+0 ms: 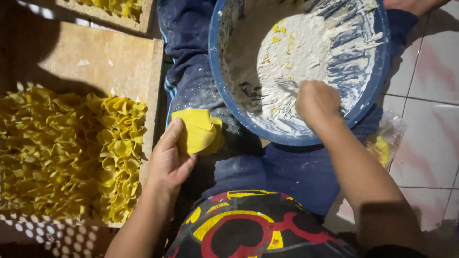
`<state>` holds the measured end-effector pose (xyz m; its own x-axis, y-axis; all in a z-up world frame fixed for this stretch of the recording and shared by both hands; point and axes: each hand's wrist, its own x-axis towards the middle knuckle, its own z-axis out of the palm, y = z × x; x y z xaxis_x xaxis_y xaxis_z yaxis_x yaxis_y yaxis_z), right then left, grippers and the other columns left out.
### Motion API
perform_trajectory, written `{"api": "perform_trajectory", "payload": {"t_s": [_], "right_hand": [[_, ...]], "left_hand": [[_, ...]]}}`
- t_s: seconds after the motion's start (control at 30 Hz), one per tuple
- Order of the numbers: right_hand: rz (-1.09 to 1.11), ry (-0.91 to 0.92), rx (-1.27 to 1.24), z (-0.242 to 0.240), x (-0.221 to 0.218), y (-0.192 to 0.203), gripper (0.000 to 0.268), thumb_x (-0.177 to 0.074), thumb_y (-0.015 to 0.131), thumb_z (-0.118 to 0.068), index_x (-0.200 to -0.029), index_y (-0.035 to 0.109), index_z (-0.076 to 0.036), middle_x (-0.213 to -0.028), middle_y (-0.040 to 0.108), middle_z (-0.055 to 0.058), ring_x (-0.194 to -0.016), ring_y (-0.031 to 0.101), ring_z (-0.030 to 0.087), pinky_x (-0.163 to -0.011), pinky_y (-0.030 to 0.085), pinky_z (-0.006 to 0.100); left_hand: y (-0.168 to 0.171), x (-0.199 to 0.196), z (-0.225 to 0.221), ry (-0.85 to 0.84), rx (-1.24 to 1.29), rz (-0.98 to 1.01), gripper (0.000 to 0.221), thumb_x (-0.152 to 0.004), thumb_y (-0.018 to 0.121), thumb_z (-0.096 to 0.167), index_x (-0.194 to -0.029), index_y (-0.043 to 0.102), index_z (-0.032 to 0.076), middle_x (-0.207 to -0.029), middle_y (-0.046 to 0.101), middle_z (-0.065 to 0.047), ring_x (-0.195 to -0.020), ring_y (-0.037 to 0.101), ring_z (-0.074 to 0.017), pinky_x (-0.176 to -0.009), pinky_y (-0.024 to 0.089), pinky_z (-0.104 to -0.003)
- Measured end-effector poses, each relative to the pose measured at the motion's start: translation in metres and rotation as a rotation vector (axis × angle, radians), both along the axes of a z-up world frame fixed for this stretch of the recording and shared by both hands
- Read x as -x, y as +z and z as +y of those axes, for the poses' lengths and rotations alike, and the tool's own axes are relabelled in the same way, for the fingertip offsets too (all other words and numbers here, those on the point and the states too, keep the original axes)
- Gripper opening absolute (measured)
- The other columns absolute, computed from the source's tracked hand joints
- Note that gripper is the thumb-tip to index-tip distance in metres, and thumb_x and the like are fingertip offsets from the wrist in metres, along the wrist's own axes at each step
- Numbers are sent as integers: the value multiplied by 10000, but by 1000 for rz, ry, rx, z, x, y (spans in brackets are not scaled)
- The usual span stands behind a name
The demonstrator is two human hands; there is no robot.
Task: Manually filling and folding yellow dough squares into dumplings using a fork and a bowl of filling mixture.
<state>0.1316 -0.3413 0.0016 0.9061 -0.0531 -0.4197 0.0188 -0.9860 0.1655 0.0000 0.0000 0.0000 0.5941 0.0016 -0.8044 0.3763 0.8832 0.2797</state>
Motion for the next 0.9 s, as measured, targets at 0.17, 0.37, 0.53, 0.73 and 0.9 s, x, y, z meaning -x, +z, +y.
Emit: {"api": "perform_trajectory", "payload": {"t_s": [0.17, 0.37, 0.53, 0.73, 0.9], "right_hand": [[61, -14, -4, 16, -23, -8, 247, -912, 608, -119, -982, 813, 1, -869, 750, 276, -936, 745, 498, -764, 570, 649], [109, -127, -231, 25, -28, -7, 248, -939, 609, -200, -1019, 824, -106, -970, 767, 244, -1016, 723, 482, -852, 570, 604], [16, -117, -572, 27, -19, 12, 220, -926, 633, -101, -1055, 804, -54, -1018, 759, 261, -1038, 692, 496, -901, 545, 578], [-356, 52, -964, 30, -7, 23, 171, -944, 745, -85, -1093, 792, -16, -989, 766, 232, -967, 735, 392, -797, 596, 471], [-560, 357, -1249, 37, -2, 30, 247, -864, 711, 110, -1083, 790, 29, -941, 770, 209, -830, 751, 363, -712, 590, 420]], "left_hand": [[5, -7, 1, 82, 135, 39, 372, -941, 687, 276, -1227, 677, 38, -1233, 711, -198, -1109, 702, -327, -972, 567, -507], [0, -23, -16, 122, 219, -4, 409, -943, 669, 290, -1261, 658, 33, -1294, 680, -206, -1166, 669, -349, -1019, 529, -541], [-16, -36, -37, 104, 152, -17, 370, -930, 693, 216, -1255, 670, 41, -1268, 688, -219, -1107, 695, -398, -997, 546, -567], [18, -80, -71, 148, 10, -101, 437, -956, 655, 288, -1337, 615, 77, -1269, 699, -178, -1117, 701, -379, -983, 542, -604], [-4, -101, -114, 56, 39, -117, 304, -1000, 619, 377, -1186, 676, 143, -1160, 751, -125, -975, 753, -321, -876, 617, -492]]}}
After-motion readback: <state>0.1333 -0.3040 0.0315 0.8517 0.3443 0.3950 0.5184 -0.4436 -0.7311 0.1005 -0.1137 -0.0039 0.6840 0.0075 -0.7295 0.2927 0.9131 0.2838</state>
